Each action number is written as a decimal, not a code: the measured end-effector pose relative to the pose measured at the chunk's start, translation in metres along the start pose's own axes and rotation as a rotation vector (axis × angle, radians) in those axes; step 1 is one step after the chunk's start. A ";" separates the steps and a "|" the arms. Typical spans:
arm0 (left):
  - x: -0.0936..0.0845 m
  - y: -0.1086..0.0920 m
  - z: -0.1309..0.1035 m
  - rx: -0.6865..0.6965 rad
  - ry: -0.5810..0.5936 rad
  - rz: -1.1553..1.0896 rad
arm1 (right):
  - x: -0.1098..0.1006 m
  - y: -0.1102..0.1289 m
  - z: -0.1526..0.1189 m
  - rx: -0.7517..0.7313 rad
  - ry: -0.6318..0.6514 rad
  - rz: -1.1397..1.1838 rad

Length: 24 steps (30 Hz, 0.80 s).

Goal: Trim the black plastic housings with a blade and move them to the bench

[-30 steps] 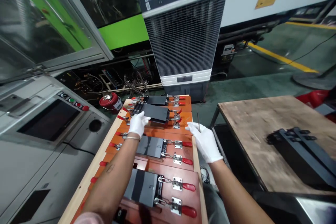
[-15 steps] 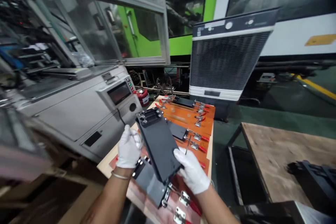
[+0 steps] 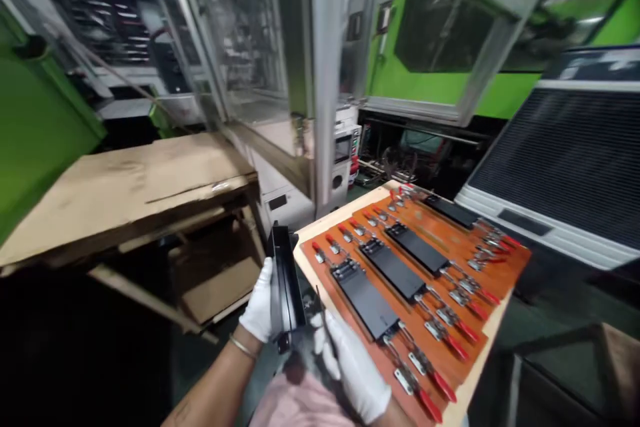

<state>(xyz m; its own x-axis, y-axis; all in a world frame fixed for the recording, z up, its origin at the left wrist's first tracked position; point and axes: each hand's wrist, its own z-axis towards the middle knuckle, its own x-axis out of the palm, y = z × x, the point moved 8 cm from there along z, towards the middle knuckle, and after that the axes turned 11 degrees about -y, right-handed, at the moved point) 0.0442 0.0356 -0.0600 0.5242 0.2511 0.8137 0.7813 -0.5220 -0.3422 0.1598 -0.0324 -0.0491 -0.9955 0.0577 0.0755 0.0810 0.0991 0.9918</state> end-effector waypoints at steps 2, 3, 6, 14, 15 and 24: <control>-0.040 -0.021 -0.015 0.037 -0.166 -0.021 | 0.002 0.003 -0.004 -0.013 0.046 -0.061; -0.058 -0.029 -0.023 0.062 -0.239 -0.049 | 0.006 0.007 -0.007 -0.055 0.096 -0.144; -0.096 -0.039 -0.044 0.085 -0.361 -0.124 | 0.024 0.019 -0.017 -0.159 0.272 -0.390; -0.113 -0.041 -0.072 0.018 -0.375 -0.225 | 0.082 0.023 -0.035 -0.338 0.579 -0.670; -0.113 -0.043 -0.073 0.031 -0.389 -0.233 | 0.086 0.023 -0.035 -0.368 0.592 -0.699; -0.115 -0.029 -0.063 -0.040 -0.262 -0.195 | 0.088 0.032 0.000 -0.512 0.500 -0.774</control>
<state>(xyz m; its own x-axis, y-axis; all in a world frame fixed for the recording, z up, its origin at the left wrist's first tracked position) -0.0595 -0.0293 -0.1140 0.4396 0.5475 0.7120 0.8641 -0.4740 -0.1690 0.0745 -0.0241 -0.0105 -0.6832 -0.2699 -0.6786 -0.4999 -0.5045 0.7040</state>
